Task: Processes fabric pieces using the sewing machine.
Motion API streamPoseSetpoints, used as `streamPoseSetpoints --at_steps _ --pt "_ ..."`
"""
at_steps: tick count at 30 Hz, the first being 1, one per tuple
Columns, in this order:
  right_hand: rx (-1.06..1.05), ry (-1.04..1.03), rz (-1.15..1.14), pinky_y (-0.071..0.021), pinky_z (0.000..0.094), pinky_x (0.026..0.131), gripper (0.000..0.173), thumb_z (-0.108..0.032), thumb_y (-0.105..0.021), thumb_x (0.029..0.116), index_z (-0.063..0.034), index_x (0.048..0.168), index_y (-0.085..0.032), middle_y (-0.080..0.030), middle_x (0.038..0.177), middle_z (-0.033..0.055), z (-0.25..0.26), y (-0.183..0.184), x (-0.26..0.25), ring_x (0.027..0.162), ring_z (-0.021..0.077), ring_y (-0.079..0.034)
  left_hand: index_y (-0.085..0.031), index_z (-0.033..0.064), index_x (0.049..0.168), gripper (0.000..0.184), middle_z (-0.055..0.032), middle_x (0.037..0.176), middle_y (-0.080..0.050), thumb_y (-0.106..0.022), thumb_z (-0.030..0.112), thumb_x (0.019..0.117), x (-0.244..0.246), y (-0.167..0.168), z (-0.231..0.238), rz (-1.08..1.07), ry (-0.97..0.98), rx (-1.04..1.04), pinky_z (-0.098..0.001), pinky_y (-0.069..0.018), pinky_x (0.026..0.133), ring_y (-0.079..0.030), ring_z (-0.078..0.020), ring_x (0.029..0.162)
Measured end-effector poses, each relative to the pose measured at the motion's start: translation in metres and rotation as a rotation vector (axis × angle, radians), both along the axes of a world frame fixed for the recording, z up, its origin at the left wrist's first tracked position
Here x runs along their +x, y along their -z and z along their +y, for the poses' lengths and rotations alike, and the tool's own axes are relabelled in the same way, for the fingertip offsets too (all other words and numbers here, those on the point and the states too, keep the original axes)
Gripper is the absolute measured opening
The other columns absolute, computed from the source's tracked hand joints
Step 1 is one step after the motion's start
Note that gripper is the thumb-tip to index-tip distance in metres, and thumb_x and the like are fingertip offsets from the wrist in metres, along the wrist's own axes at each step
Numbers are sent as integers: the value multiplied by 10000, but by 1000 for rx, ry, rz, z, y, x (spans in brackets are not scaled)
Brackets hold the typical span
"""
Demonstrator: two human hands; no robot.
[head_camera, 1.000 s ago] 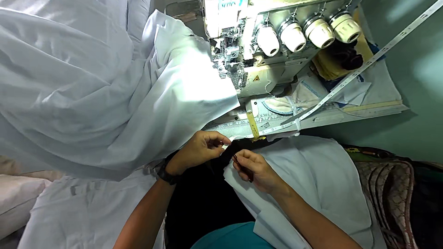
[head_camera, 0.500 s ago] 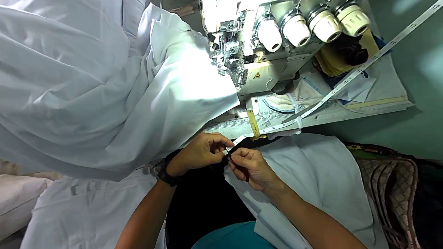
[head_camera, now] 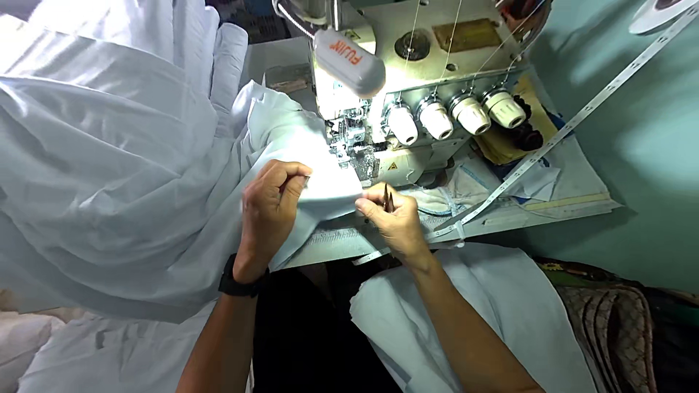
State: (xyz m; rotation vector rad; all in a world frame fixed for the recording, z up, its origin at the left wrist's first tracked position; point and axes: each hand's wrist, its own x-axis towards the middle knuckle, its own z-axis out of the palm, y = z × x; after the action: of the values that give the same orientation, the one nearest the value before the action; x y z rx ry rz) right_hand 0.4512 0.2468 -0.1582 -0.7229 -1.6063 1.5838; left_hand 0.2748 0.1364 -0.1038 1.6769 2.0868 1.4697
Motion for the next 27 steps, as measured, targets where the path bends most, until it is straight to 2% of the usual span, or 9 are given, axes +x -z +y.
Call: streamPoseSetpoints --at_steps 2,6,10,13,16,19,21,24,27 --pt "-176 -76 17 -425 141 511 131 -17 -677 889 -97 786 -688 -653 776 -73 -10 -4 0 566 -38 -497 -653 -5 1100 138 -36 933 -633 -622 26 969 -11 -3 3 -62 26 -45 -108 -469 660 -567 15 737" --pt "-199 -78 99 -482 115 584 126 6 -662 889 -42 793 -728 -689 847 -35 -32 -6 2 650 -52 -568 -635 27 1055 204 -14 852 -651 -714 7 868 -7 -26 13 -118 127 -135 -156 -476 638 -584 -21 710" --pt "-184 16 123 -447 104 536 139 43 -637 870 -60 792 -689 -677 782 -60 -34 -4 -3 588 -68 -534 -697 81 926 112 18 774 -667 -780 123 863 2 -22 34 -5 113 -259 -218 -503 625 -608 -39 675" --pt "-209 65 127 -572 159 602 152 83 -664 834 -60 783 -651 -689 780 -41 -37 -7 -4 630 -10 -636 -707 99 893 112 16 740 -646 -804 129 844 2 -20 41 60 66 -276 -276 -469 577 -579 -80 630" --pt "-158 114 116 -612 203 623 170 104 -691 797 -29 872 -616 -656 753 -38 -40 -7 -5 630 21 -658 -763 104 886 32 -32 919 -678 -754 134 878 2 -18 40 209 100 -222 -341 -522 693 -646 -147 810" --pt "101 119 72 -541 134 597 141 56 -692 803 30 925 -626 -668 794 -15 -45 -7 2 647 -32 -613 -783 54 968 183 -121 925 -711 -603 85 954 20 -11 29 553 78 -160 -435 -518 677 -676 -296 838" --pt "245 117 53 -496 85 601 110 33 -685 812 46 911 -639 -676 791 -2 -44 -10 4 659 -66 -588 -777 32 1038 231 -125 952 -739 -562 37 952 36 -2 20 658 -16 -145 -439 -551 780 -707 -314 917" --pt "323 135 54 -469 67 614 94 35 -671 810 74 896 -674 -692 789 23 -35 -11 -6 669 -78 -577 -755 19 1132 302 -133 1159 -748 -502 79 978 32 10 17 532 -24 -141 -504 -519 1005 -699 -298 1147" --pt "422 167 52 -510 95 633 106 26 -664 836 89 889 -732 -719 778 67 -18 -10 -22 669 -47 -616 -717 0 1165 334 -138 1272 -706 -479 155 991 6 4 22 316 84 -189 -630 -381 1113 -627 -291 1281"
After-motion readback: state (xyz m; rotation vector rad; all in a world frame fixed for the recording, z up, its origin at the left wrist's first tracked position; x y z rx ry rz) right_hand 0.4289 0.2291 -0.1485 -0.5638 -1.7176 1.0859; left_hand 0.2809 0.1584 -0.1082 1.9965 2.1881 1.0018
